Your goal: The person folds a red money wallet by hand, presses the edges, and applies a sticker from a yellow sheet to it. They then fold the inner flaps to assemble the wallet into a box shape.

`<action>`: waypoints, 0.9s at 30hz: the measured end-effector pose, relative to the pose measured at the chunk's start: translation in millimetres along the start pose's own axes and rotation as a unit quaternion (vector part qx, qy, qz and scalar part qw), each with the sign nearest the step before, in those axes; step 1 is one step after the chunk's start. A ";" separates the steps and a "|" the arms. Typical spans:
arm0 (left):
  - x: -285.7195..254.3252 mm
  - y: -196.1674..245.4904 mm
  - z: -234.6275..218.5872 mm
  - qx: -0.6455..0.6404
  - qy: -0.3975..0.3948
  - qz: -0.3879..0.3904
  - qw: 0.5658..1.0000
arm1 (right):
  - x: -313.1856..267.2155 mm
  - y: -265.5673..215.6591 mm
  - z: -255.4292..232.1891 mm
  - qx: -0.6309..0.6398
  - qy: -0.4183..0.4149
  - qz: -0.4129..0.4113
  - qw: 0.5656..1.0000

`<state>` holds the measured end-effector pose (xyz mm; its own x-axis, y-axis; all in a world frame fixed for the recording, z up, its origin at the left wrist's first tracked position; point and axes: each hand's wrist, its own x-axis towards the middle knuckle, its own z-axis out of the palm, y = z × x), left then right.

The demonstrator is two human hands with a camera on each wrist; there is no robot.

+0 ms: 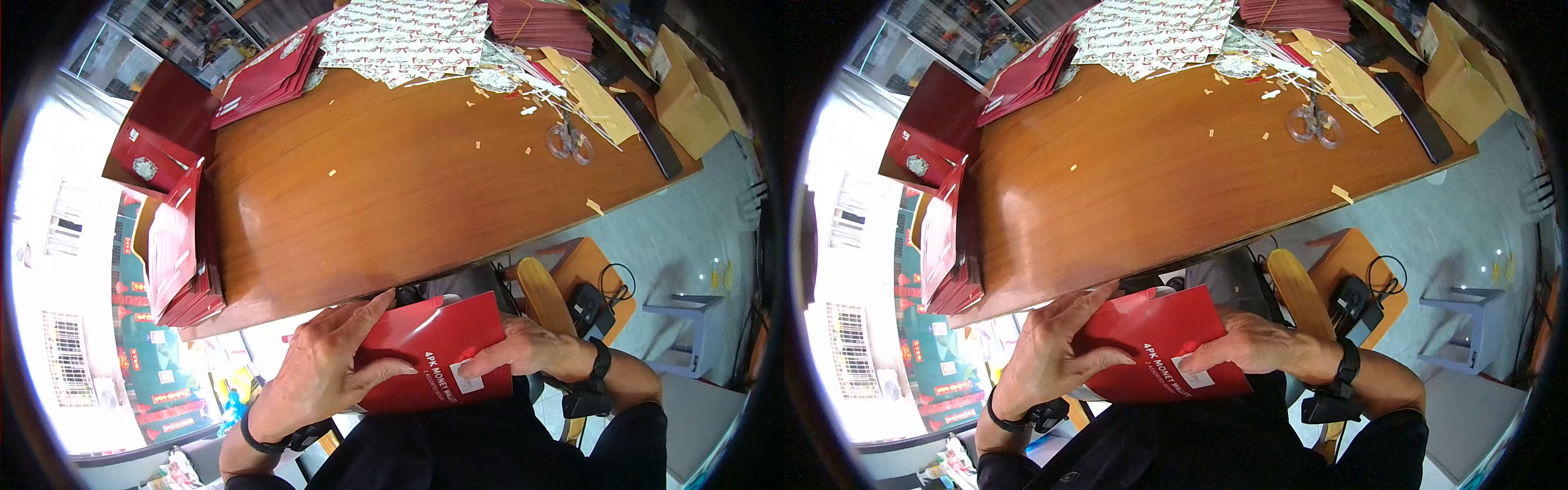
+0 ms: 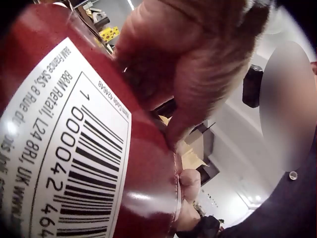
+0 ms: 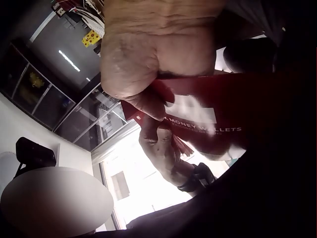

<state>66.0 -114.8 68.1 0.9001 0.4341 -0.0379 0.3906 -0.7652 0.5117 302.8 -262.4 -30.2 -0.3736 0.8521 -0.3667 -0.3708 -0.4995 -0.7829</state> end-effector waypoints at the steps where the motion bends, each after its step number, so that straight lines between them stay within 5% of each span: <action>1: 0.3 0.2 1.3 0.004 0.006 0.005 1.000 | 0.0 0.7 -0.4 0.007 -0.003 -0.003 1.000; 11: 3.6 3.8 1.9 -0.027 0.001 -0.020 0.999 | -0.8 -15.1 1.6 -0.062 0.027 -0.015 0.998; 15: 6.3 5.1 1.8 -0.027 0.002 -0.042 0.999 | 6.3 -11.2 0.5 -0.116 0.020 -0.104 0.988; 27: 9.9 -11.4 -10.1 -0.069 -0.042 0.032 0.996 | 5.8 -27.3 12.7 -0.151 0.126 -0.171 0.965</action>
<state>68.5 -97.0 70.6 0.9377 0.3402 -0.0706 0.3068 -0.7154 0.6277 300.0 -245.8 -4.6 -0.0399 0.9891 -0.1421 -0.1572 -0.1466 -0.9766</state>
